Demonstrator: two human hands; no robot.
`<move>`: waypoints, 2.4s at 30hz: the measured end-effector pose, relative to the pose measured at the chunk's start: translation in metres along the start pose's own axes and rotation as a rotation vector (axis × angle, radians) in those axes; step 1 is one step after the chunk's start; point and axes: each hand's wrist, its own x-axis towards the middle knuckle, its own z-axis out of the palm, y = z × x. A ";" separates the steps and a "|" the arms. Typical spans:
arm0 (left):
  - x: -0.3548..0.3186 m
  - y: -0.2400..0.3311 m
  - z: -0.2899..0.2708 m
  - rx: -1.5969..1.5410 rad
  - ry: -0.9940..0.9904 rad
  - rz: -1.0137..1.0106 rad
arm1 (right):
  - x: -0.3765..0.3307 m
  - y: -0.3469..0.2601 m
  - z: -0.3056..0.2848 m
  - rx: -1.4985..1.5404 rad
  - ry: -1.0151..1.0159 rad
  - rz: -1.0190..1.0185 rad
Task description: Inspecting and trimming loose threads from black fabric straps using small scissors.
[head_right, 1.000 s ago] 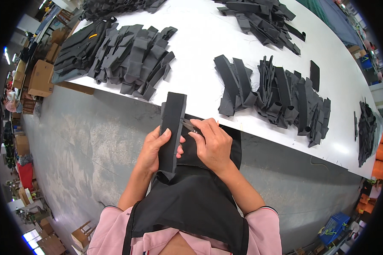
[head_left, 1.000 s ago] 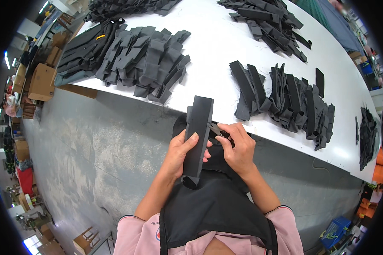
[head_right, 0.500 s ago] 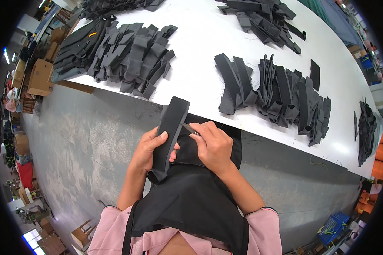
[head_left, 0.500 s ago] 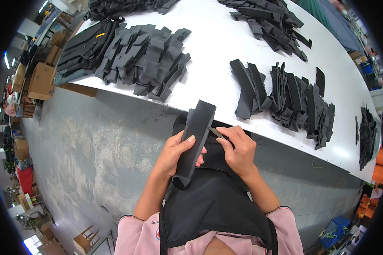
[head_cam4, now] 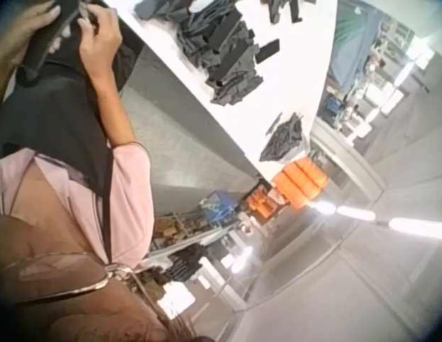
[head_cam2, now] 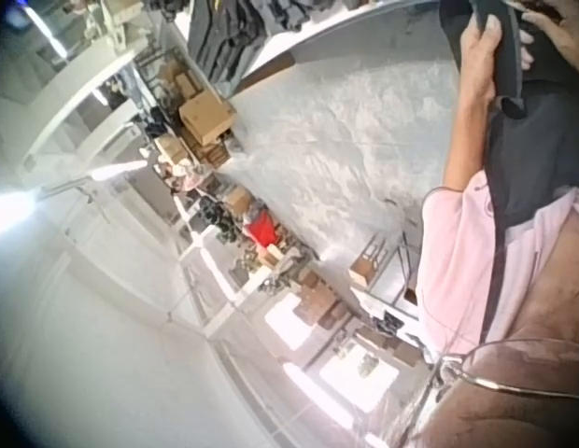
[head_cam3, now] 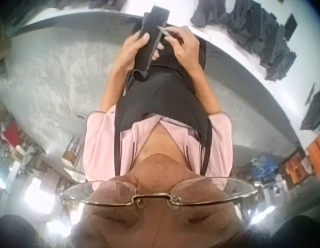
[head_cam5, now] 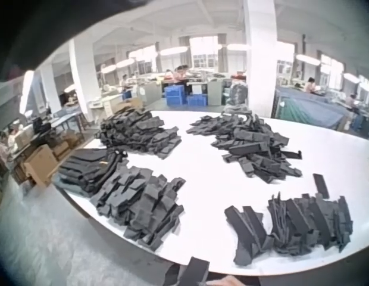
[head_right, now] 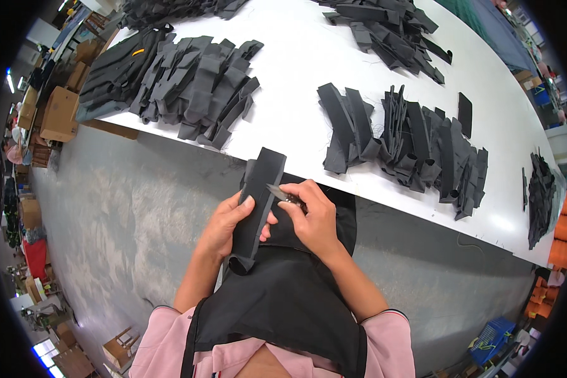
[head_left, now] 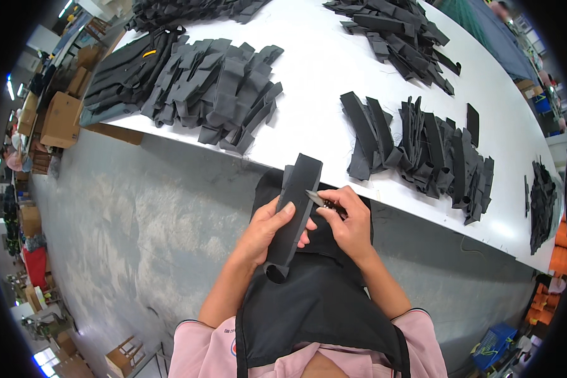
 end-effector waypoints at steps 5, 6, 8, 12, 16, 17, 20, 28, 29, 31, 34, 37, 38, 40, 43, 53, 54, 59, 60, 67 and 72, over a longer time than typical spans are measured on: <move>0.001 0.000 0.005 -0.061 -0.072 0.063 | -0.002 0.006 -0.004 0.304 0.047 0.257; 0.005 -0.002 0.003 -0.037 -0.076 0.056 | 0.004 0.007 -0.003 0.416 0.097 0.312; 0.007 -0.007 0.003 -0.034 -0.113 0.018 | 0.016 0.011 -0.003 0.561 0.122 0.344; 0.006 -0.009 0.012 -0.038 -0.211 -0.016 | 0.029 0.013 -0.003 1.032 -0.125 0.705; 0.013 -0.014 0.008 -0.253 -0.356 0.051 | 0.031 0.005 -0.008 0.958 -0.158 0.665; 0.014 -0.014 0.009 -0.253 -0.356 0.050 | 0.030 0.006 -0.009 0.873 -0.142 0.645; 0.020 -0.014 0.009 -0.174 -0.215 0.069 | 0.017 -0.006 -0.008 0.189 0.068 0.309; 0.022 -0.011 0.007 0.029 -0.128 0.084 | 0.019 0.004 -0.032 0.569 -0.184 0.574; 0.021 -0.010 0.008 0.075 -0.114 0.099 | 0.022 0.004 -0.032 0.569 -0.184 0.573; 0.020 -0.008 0.007 0.116 -0.103 0.100 | 0.025 0.004 -0.033 0.527 -0.215 0.510; 0.018 -0.005 0.007 0.204 -0.076 0.113 | 0.023 0.006 -0.032 0.481 -0.173 0.513; 0.016 -0.004 0.006 0.256 -0.052 0.130 | 0.017 0.004 -0.033 0.435 -0.136 0.535; 0.016 -0.004 0.005 0.261 -0.047 0.135 | 0.017 0.004 -0.031 0.435 -0.137 0.536; 0.016 -0.002 0.009 0.169 -0.079 0.103 | 0.016 0.004 -0.024 0.397 -0.071 0.419; 0.015 -0.001 0.014 0.009 -0.105 0.046 | 0.006 0.001 -0.020 0.145 0.034 0.222; 0.010 0.002 0.022 -0.149 -0.133 -0.021 | 0.006 -0.001 -0.007 -0.097 0.125 -0.027; 0.010 0.002 0.021 -0.149 -0.132 -0.020 | 0.005 -0.001 -0.008 -0.096 0.124 -0.028; 0.011 -0.002 0.018 -0.154 -0.128 -0.021 | 0.000 -0.005 -0.010 -0.192 0.145 -0.149; 0.012 -0.003 0.018 -0.154 -0.131 -0.024 | -0.001 -0.004 -0.010 -0.195 0.147 -0.147; 0.012 0.000 0.018 -0.163 -0.156 -0.037 | 0.000 -0.006 -0.021 -0.274 0.144 -0.100; 0.012 -0.002 0.018 -0.134 -0.148 -0.051 | -0.003 -0.007 -0.023 -0.339 0.067 -0.145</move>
